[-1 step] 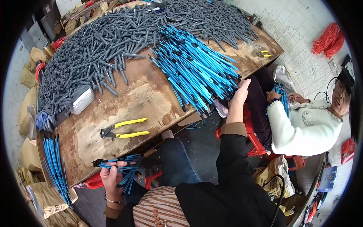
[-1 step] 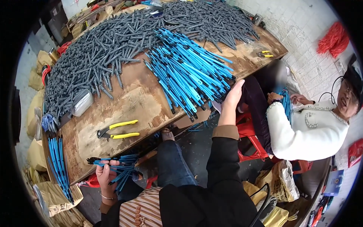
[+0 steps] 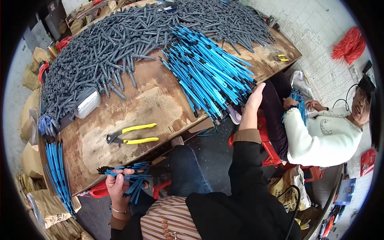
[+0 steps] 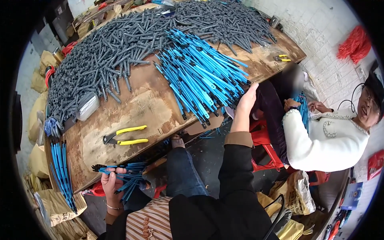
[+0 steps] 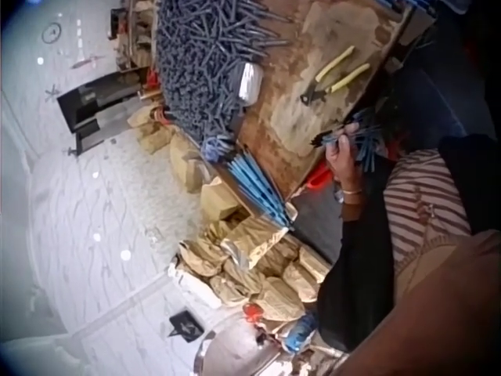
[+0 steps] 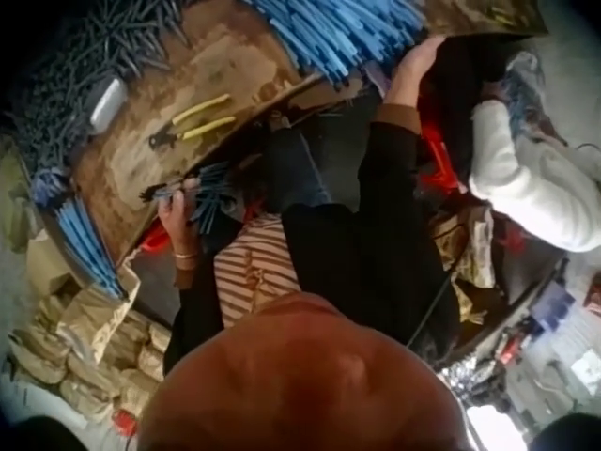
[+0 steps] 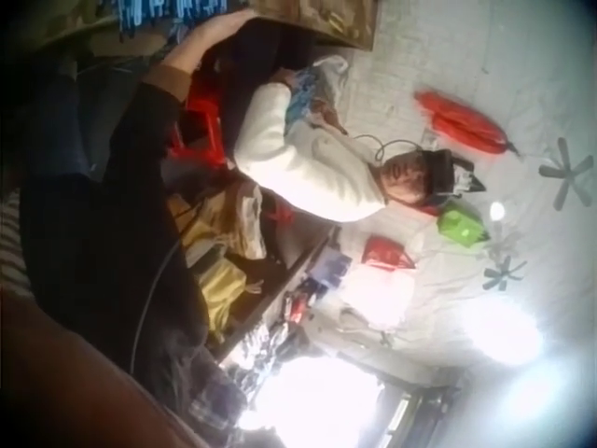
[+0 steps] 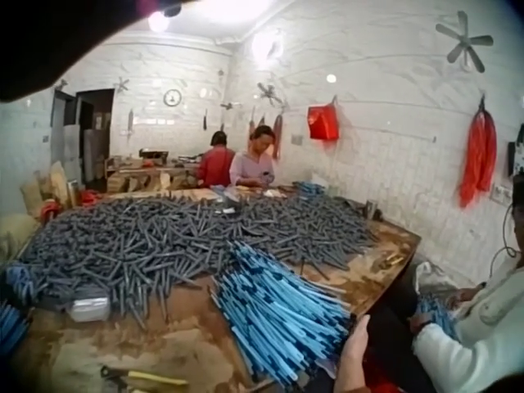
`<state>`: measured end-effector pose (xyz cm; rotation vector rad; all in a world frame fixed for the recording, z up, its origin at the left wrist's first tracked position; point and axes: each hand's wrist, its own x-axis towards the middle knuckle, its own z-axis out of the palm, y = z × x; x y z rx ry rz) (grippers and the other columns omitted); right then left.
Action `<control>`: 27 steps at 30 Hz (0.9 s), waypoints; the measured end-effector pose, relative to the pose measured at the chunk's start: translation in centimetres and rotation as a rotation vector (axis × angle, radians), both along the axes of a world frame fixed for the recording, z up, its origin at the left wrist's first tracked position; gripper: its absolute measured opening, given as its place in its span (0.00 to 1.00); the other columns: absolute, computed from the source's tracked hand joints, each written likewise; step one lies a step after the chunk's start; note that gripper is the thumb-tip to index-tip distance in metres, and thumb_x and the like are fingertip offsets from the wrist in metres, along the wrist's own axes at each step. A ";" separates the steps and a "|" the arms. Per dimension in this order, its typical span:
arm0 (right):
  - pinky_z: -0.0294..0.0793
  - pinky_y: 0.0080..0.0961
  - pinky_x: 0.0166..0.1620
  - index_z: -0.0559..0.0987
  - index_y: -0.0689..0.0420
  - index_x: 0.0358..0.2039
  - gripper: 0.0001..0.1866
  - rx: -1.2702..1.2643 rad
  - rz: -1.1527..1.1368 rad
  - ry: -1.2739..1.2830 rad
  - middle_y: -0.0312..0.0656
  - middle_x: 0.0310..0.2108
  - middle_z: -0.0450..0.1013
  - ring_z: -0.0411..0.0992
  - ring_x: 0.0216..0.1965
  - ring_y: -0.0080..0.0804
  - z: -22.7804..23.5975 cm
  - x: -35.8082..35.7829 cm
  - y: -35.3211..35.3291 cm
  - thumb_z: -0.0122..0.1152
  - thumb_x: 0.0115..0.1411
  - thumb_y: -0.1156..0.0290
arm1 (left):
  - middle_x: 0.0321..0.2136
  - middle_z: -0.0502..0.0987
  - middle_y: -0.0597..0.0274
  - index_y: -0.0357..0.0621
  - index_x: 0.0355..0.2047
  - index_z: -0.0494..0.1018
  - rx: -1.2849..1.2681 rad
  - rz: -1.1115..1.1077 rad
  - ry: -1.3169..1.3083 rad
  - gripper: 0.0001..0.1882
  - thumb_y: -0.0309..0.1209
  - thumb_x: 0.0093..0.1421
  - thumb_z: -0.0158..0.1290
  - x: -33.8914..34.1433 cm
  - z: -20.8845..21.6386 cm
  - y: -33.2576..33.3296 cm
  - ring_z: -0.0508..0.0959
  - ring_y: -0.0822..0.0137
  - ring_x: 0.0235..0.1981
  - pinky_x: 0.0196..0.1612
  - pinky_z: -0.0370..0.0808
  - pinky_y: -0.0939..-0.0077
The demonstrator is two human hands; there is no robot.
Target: Assembling blue pen components by attaching black tips and using pliers to trim or secure them.
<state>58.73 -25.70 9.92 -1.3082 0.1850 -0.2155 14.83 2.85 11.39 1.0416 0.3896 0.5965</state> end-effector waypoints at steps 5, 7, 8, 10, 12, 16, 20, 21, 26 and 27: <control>0.61 0.26 0.56 0.63 0.69 0.55 0.29 -0.232 -0.277 -0.277 0.50 0.57 0.61 0.62 0.54 0.33 1.9 -4.0 1.2 0.34 0.67 0.54 | 0.35 0.77 0.47 0.40 0.40 0.68 -0.096 0.041 0.021 0.07 0.24 0.61 0.47 0.3 0.3 -0.4 0.77 0.57 0.37 0.40 0.75 0.68; 0.61 0.26 0.57 0.60 0.67 0.57 0.25 -0.257 -0.424 -0.339 0.50 0.59 0.58 0.63 0.53 0.35 1.3 -8.0 2.7 0.35 0.67 0.61 | 0.35 0.77 0.47 0.40 0.40 0.68 -0.064 0.033 0.002 0.07 0.24 0.61 0.47 0.7 0.2 -0.5 0.77 0.57 0.37 0.39 0.75 0.69; 0.56 0.29 0.60 0.58 0.65 0.59 0.24 -0.059 -0.300 -0.410 0.50 0.60 0.56 0.62 0.53 0.40 0.6 -10.2 3.8 0.36 0.66 0.66 | 0.35 0.77 0.47 0.40 0.40 0.68 -0.056 0.043 0.007 0.07 0.25 0.61 0.47 0.9 0.2 -0.6 0.77 0.57 0.36 0.38 0.75 0.69; 0.53 0.34 0.61 0.58 0.66 0.59 0.23 -0.168 -0.259 -0.467 0.53 0.58 0.57 0.60 0.54 0.46 -0.2 -12.7 5.6 0.37 0.66 0.69 | 0.35 0.77 0.47 0.40 0.40 0.68 -0.035 0.059 0.009 0.08 0.25 0.61 0.47 1.1 0.2 -0.8 0.78 0.57 0.36 0.36 0.75 0.71; 0.53 0.35 0.61 0.59 0.66 0.58 0.23 -0.248 -0.272 -0.485 0.54 0.58 0.57 0.59 0.54 0.47 -0.7 -13.1 6.9 0.38 0.65 0.70 | 0.35 0.77 0.47 0.40 0.40 0.68 -0.050 0.056 0.033 0.07 0.25 0.61 0.47 0.7 0.3 -1.1 0.78 0.57 0.37 0.36 0.75 0.71; 0.53 0.37 0.60 0.60 0.66 0.57 0.22 -0.501 -0.313 -0.482 0.56 0.56 0.58 0.58 0.55 0.49 -0.8 -11.6 9.6 0.40 0.64 0.70 | 0.35 0.78 0.46 0.39 0.40 0.69 -0.055 0.024 0.008 0.07 0.24 0.60 0.48 0.2 0.6 -1.3 0.78 0.57 0.37 0.37 0.75 0.73; 0.53 0.38 0.59 0.61 0.67 0.55 0.23 -0.734 -0.312 -0.405 0.57 0.55 0.59 0.58 0.55 0.49 1.4 -10.9 9.8 0.46 0.61 0.71 | 0.36 0.78 0.45 0.39 0.39 0.70 -0.052 0.052 0.084 0.07 0.23 0.59 0.48 0.4 0.5 -1.1 0.78 0.57 0.38 0.35 0.74 0.78; 0.55 0.35 0.58 0.62 0.68 0.55 0.24 -0.809 -0.395 -0.501 0.58 0.54 0.60 0.59 0.54 0.49 2.4 -11.0 9.0 0.48 0.61 0.69 | 0.36 0.78 0.45 0.39 0.39 0.70 -0.052 0.051 0.079 0.07 0.23 0.59 0.48 0.3 0.4 -0.9 0.78 0.57 0.38 0.35 0.74 0.78; 0.65 0.30 0.52 0.69 0.68 0.49 0.24 -0.782 -0.046 -0.527 0.52 0.47 0.70 0.69 0.46 0.44 10.9 -4.7 5.0 0.50 0.61 0.59 | 0.36 0.78 0.45 0.38 0.37 0.72 -0.035 -0.004 0.037 0.07 0.22 0.58 0.49 -0.4 -0.2 -0.1 0.78 0.59 0.37 0.35 0.73 0.80; 0.66 0.30 0.52 0.72 0.67 0.47 0.26 -0.823 0.136 -0.503 0.50 0.44 0.73 0.70 0.45 0.43 12.6 -2.3 5.3 0.48 0.62 0.55 | 0.36 0.78 0.45 0.38 0.37 0.72 -0.055 -0.023 0.050 0.07 0.22 0.58 0.49 -0.5 -0.2 0.0 0.78 0.59 0.37 0.36 0.73 0.79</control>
